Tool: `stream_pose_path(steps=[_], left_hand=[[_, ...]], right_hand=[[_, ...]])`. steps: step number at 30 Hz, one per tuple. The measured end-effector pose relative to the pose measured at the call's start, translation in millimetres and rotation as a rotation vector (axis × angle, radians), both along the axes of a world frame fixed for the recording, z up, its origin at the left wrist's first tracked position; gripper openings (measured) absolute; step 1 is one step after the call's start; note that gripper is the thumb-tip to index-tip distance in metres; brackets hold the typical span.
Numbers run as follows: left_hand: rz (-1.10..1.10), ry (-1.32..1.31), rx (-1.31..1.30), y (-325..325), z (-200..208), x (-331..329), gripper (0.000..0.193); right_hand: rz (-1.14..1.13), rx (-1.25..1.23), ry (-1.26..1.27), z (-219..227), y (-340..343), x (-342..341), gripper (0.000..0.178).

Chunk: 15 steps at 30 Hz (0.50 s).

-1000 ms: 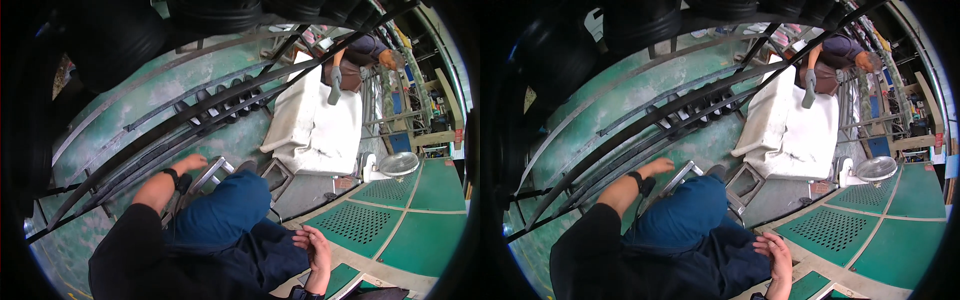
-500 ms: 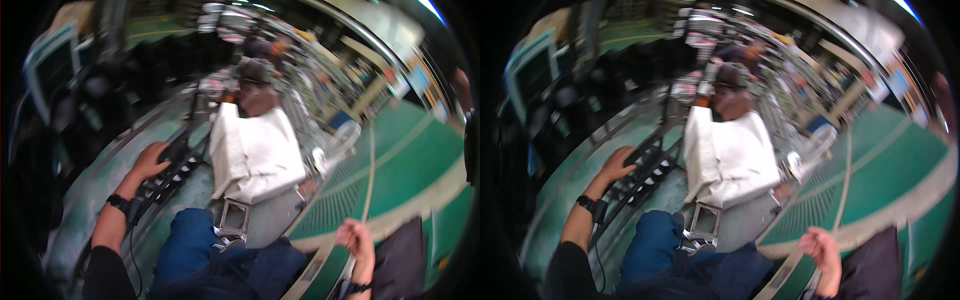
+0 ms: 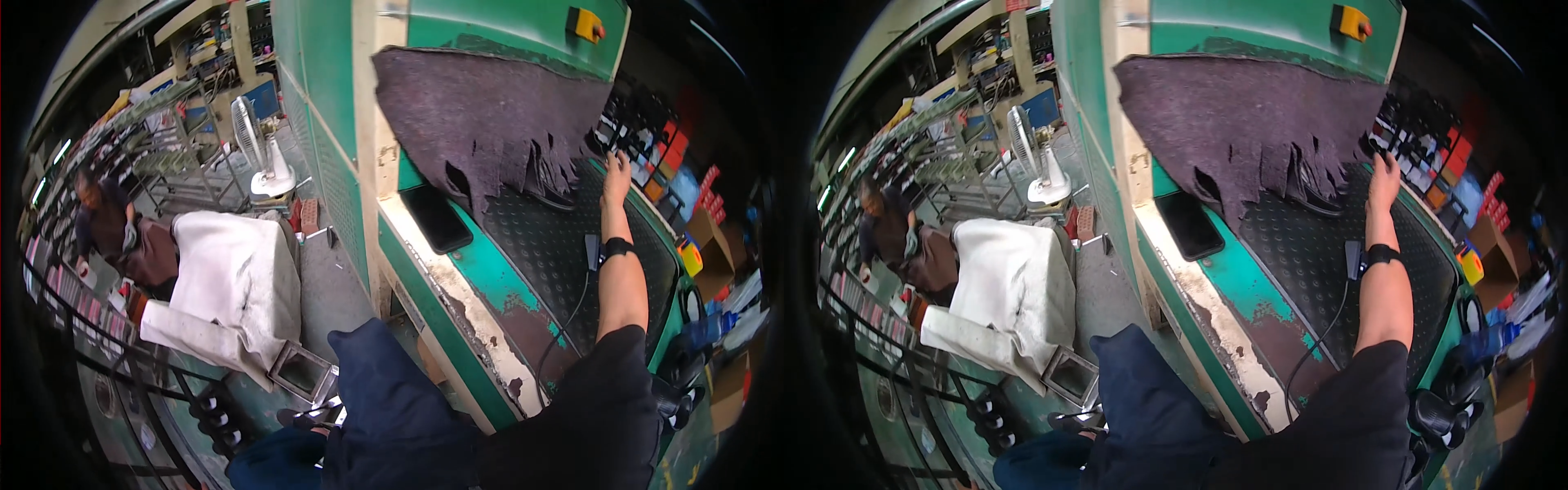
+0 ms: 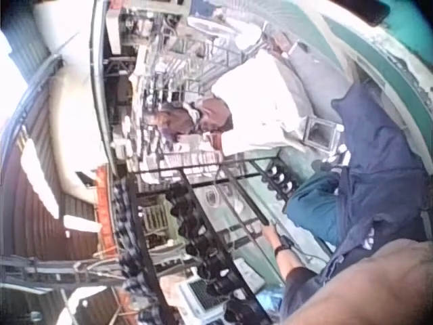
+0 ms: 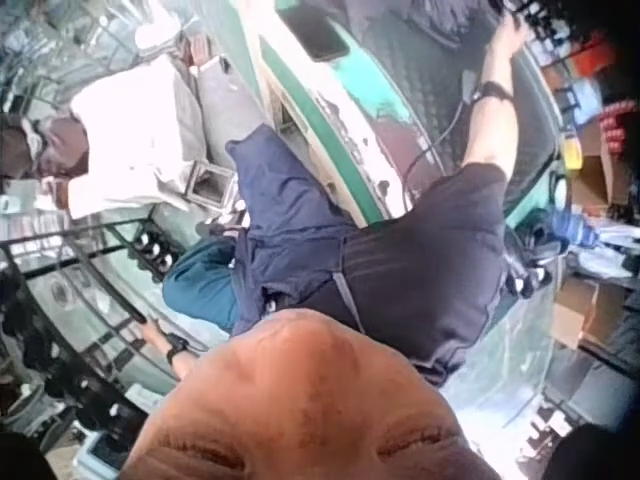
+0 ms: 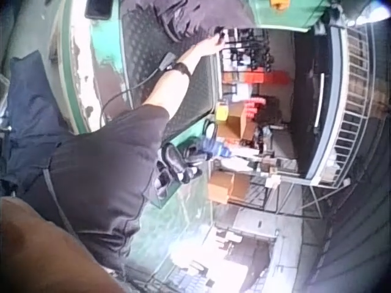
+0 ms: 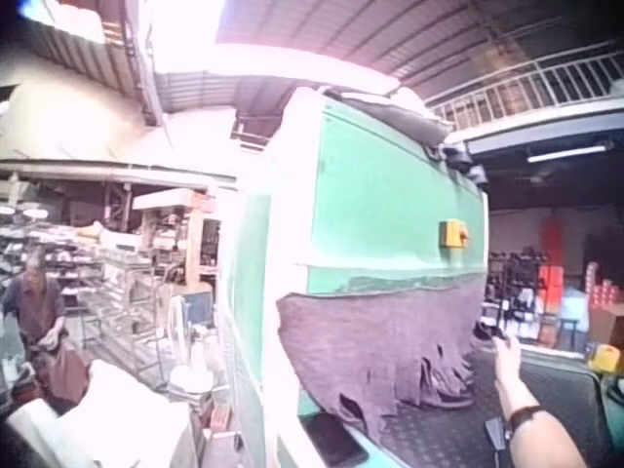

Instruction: Inspecting manufactured shoes and processing them through a finishing or polishing machine.

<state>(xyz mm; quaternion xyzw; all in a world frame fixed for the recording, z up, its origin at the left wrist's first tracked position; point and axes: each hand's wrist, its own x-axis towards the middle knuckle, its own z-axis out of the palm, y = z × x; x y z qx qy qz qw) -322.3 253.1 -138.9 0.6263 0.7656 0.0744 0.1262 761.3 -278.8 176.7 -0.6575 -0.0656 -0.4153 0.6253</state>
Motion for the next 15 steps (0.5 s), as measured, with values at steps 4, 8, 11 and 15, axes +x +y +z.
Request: stream_pose_path(steps=[4,8,11,15], left_hand=[[-0.066,-0.305,0.146,-25,19,27,0.047],[0.146,-0.133,0.004,-24,23,38,0.053],[0.073,-0.190,0.004,-35,38,32,0.054],[0.161,-0.561,-0.117,-51,19,34,0.060]], right_hand=[[0.460,-0.700,0.414,-42,30,30,0.067],[0.336,-1.041,0.600,-38,62,51,0.100],[0.279,-1.073,0.542,-48,60,45,0.105],[0.459,-1.074,0.363,-43,60,27,0.109]])
